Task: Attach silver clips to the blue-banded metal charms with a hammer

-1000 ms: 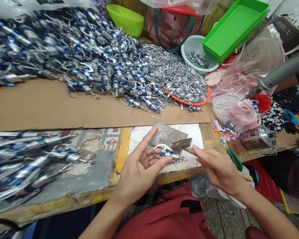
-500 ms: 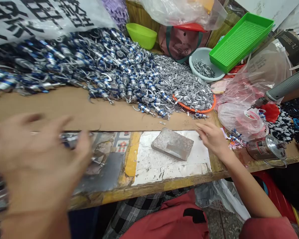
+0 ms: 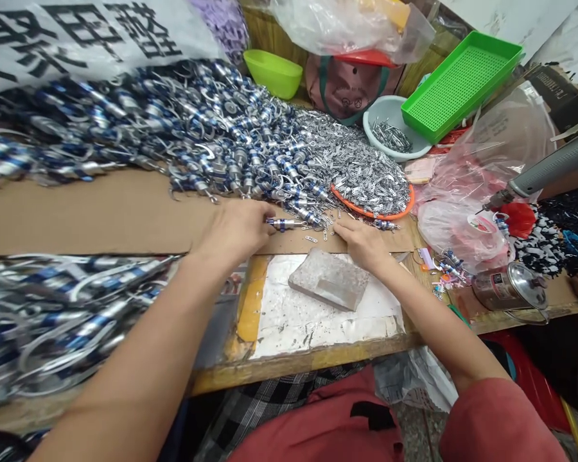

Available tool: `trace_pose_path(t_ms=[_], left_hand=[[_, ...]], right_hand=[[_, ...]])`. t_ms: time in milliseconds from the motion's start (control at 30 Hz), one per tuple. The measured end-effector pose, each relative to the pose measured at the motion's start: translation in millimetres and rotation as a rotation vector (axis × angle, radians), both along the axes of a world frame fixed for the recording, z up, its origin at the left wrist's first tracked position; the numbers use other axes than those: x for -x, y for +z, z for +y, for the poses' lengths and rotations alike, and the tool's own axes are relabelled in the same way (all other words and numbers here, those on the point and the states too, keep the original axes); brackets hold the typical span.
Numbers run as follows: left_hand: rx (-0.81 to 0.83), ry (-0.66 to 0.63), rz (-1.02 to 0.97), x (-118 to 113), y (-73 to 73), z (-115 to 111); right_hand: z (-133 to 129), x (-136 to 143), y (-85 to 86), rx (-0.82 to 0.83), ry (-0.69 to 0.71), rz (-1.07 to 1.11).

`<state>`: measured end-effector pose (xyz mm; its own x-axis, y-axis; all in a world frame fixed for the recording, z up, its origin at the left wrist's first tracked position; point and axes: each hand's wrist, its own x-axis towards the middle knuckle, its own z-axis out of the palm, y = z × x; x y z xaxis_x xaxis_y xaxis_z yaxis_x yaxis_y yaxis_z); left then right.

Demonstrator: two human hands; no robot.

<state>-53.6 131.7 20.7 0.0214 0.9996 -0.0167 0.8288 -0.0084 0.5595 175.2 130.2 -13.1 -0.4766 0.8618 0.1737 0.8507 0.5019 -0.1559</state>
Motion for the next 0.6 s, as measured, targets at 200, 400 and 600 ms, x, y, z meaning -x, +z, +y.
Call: trace_pose_path(t_ms=[200,400,600], left_hand=[[-0.085,0.008,0.026,2.9,27.2,-31.7],[-0.314,-0.359,-0.487,-19.8,17.3,-94.0],[-0.312,-0.239,-0.582,-39.7,-4.7,-114.3]], right_hand=[[9.7,-8.2,-9.3,-0.099,-0.107,0.268],[-1.9,-6.8,7.1,-0.128,-0.186,0.552],[-66.6,7.1,36.2,0.276,-0.091,1.137]])
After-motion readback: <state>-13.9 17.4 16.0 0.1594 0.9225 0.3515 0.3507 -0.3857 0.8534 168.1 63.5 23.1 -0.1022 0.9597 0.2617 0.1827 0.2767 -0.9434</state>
